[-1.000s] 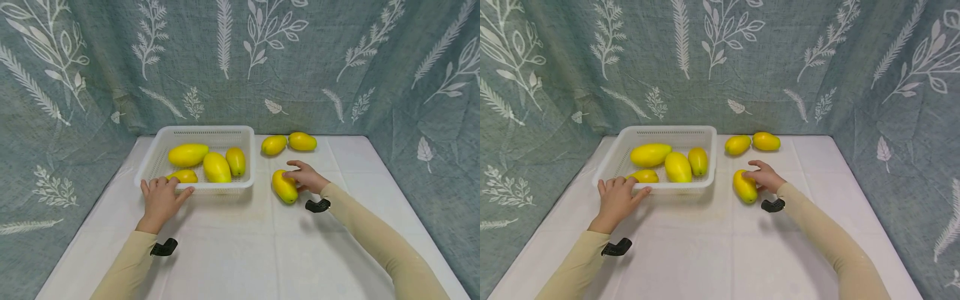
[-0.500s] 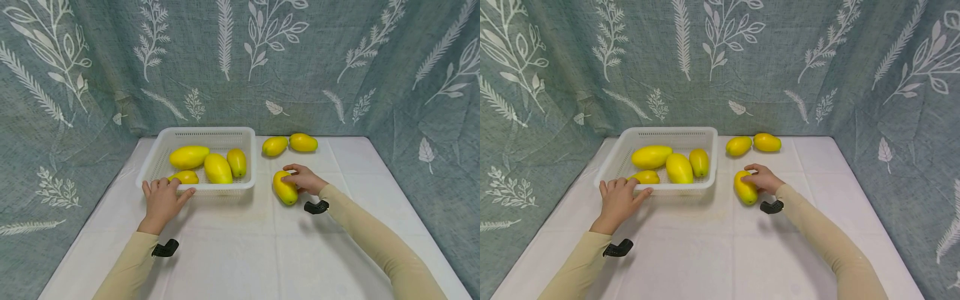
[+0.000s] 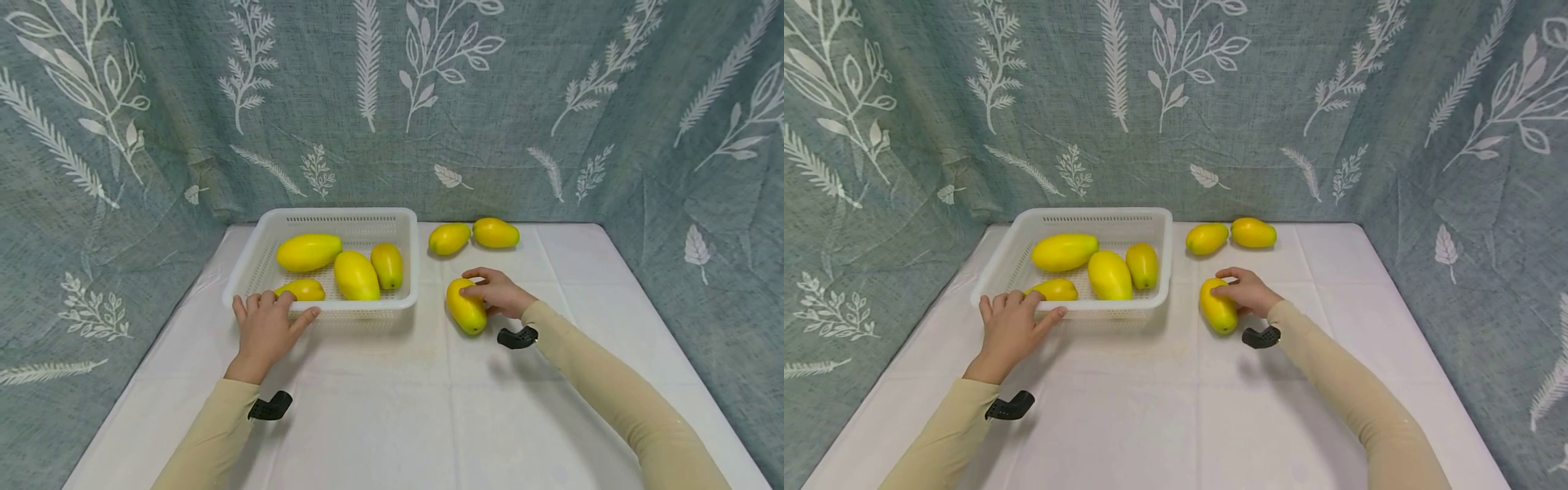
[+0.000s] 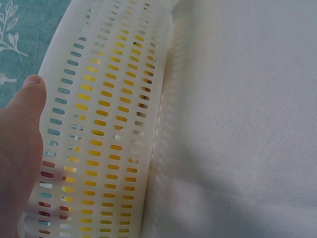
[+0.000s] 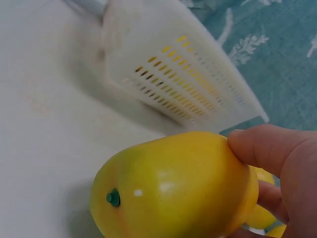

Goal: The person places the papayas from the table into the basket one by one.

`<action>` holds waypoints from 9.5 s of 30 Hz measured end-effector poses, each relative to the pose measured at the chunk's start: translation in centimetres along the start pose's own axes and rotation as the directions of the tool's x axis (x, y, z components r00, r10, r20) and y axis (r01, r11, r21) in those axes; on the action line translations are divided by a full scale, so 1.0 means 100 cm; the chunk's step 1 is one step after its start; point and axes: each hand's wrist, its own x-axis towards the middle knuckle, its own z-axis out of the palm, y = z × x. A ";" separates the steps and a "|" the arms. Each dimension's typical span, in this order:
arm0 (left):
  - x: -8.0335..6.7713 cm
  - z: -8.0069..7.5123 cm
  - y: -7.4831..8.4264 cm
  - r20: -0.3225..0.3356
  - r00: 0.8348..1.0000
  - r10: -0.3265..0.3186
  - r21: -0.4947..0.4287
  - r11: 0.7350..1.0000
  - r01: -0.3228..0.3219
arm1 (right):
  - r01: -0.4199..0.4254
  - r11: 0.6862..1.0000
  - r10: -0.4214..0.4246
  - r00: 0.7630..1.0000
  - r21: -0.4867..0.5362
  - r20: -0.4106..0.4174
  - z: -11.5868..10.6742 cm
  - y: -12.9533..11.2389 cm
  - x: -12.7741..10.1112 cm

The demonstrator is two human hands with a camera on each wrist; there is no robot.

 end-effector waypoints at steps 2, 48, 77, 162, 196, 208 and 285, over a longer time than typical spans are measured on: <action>0.000 0.001 0.000 -0.008 1.000 0.006 -0.003 1.000 -0.006 | 0.007 1.000 -0.007 1.000 0.003 -0.004 -0.003 -0.005 -0.001; -0.001 0.000 -0.001 0.002 1.000 -0.007 0.006 1.000 0.007 | 0.193 0.979 -0.190 0.980 0.068 -0.050 0.116 -0.134 0.032; -0.002 -0.001 0.002 -0.005 1.000 -0.001 -0.012 1.000 0.001 | 0.181 0.983 -0.181 0.976 -0.011 -0.120 0.110 -0.141 0.023; -0.005 0.001 -0.003 -0.009 1.000 -0.024 -0.014 1.000 0.024 | 0.022 0.950 0.065 0.962 0.312 -0.265 0.005 -0.059 0.084; -0.003 0.004 -0.003 -0.008 1.000 -0.017 -0.001 1.000 0.017 | 0.076 0.940 0.025 0.957 0.332 -0.290 0.008 -0.055 0.092; -0.003 0.005 -0.003 -0.040 0.999 -0.002 -0.013 1.000 0.002 | 0.273 0.915 -0.156 0.918 0.297 -0.364 -0.017 -0.105 0.067; -0.004 0.007 -0.006 -0.055 0.998 0.002 -0.037 0.999 -0.004 | 0.252 0.912 -0.049 0.849 0.323 -0.525 -0.067 -0.097 0.029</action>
